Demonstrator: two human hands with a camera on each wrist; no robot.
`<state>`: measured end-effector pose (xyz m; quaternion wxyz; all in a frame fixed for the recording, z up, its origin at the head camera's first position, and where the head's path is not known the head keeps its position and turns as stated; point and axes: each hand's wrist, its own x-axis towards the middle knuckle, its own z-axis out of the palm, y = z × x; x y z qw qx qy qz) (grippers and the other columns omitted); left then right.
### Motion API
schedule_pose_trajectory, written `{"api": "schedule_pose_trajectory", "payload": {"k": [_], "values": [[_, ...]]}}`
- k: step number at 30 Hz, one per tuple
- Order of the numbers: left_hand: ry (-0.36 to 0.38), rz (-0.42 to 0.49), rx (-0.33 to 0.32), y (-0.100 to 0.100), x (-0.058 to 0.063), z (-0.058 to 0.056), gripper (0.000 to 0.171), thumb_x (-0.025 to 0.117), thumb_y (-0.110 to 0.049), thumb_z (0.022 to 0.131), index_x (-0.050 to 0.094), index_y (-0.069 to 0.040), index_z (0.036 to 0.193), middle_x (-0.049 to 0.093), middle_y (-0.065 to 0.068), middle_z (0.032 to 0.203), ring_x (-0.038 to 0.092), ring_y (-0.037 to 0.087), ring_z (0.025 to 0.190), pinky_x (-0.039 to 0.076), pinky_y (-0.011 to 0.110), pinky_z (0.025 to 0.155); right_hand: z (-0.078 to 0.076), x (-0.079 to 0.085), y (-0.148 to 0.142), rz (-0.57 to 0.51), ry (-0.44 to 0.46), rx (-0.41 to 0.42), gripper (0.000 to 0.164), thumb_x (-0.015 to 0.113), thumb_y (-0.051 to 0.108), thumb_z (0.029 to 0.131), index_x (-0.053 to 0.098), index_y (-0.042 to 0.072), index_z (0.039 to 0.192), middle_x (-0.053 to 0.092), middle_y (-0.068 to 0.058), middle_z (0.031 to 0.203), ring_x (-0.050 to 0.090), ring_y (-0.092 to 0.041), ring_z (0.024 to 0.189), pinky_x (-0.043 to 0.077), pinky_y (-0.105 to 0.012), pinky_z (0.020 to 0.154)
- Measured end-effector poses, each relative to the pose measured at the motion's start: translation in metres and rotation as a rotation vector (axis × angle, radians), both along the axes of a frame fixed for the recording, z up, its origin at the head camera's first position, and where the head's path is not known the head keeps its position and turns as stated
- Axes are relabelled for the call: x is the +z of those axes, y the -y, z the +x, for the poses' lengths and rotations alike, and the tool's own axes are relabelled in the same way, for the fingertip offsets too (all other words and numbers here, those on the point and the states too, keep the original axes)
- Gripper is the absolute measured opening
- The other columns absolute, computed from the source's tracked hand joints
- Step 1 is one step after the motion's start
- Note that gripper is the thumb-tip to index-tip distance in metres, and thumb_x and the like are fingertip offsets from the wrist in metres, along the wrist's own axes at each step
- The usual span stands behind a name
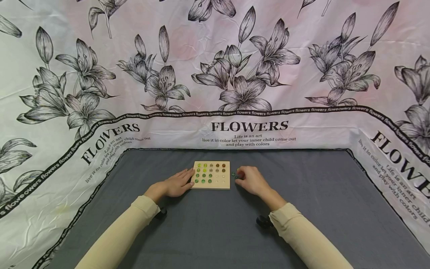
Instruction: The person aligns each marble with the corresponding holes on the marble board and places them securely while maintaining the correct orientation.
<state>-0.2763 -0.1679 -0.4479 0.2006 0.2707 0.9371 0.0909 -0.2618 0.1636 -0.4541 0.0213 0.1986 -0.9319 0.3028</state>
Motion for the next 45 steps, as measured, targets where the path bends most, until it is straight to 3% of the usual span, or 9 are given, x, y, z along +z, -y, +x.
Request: {"api": "schedule_pose_trajectory", "payload": {"k": [4, 16, 21, 30, 45], "values": [[0.001, -0.003, -0.005, 0.0, 0.005, 0.004, 0.062, 0.032, -0.036, 0.114, 0.013, -0.007, 0.165, 0.012, 0.011, 0.172, 0.011, 0.031, 0.158, 0.015, 0.049, 0.127, 0.001, -0.001, 0.003, -0.004, 0.008, -0.018, 0.023, 0.078, 0.008, 0.09, 0.072, -0.005, 0.109, 0.072, -0.01, 0.091, 0.066, -0.02, 0.079, 0.056, -0.041, 0.071], [0.006, -0.003, -0.005, 0.003, 0.003, 0.006, 0.063, 0.032, -0.036, 0.114, 0.012, -0.008, 0.166, 0.011, 0.011, 0.172, 0.01, 0.031, 0.158, 0.014, 0.049, 0.127, 0.002, -0.007, 0.011, -0.004, 0.026, -0.078, 0.01, 0.079, 0.007, 0.089, 0.074, 0.003, 0.097, 0.07, -0.004, 0.083, 0.065, -0.016, 0.075, 0.055, -0.037, 0.069], [0.001, 0.007, -0.011, 0.003, 0.004, 0.006, 0.063, 0.033, -0.036, 0.113, 0.015, -0.006, 0.165, 0.013, 0.012, 0.171, 0.012, 0.032, 0.158, 0.016, 0.049, 0.126, 0.002, -0.007, 0.011, -0.008, 0.026, -0.068, 0.008, 0.078, 0.006, 0.089, 0.074, 0.003, 0.096, 0.07, -0.004, 0.082, 0.065, -0.015, 0.074, 0.055, -0.037, 0.068], [-0.007, 0.006, 0.01, 0.005, -0.012, -0.003, 0.065, 0.031, -0.045, 0.112, 0.011, -0.014, 0.166, 0.01, 0.005, 0.172, 0.009, 0.027, 0.158, 0.014, 0.049, 0.127, 0.007, -0.001, 0.014, -0.025, 0.02, -0.031, 0.009, 0.077, 0.007, 0.091, 0.074, 0.002, 0.098, 0.071, -0.005, 0.086, 0.066, -0.016, 0.077, 0.056, -0.037, 0.069], [0.0, -0.001, 0.025, 0.001, -0.013, -0.009, 0.065, 0.031, -0.045, 0.113, 0.01, -0.015, 0.166, 0.009, 0.004, 0.172, 0.009, 0.027, 0.158, 0.013, 0.048, 0.127, 0.001, 0.007, 0.027, -0.087, 0.044, 0.028, 0.009, 0.074, 0.004, 0.093, 0.073, 0.001, 0.101, 0.071, -0.005, 0.088, 0.066, -0.016, 0.079, 0.056, -0.035, 0.07]]}}
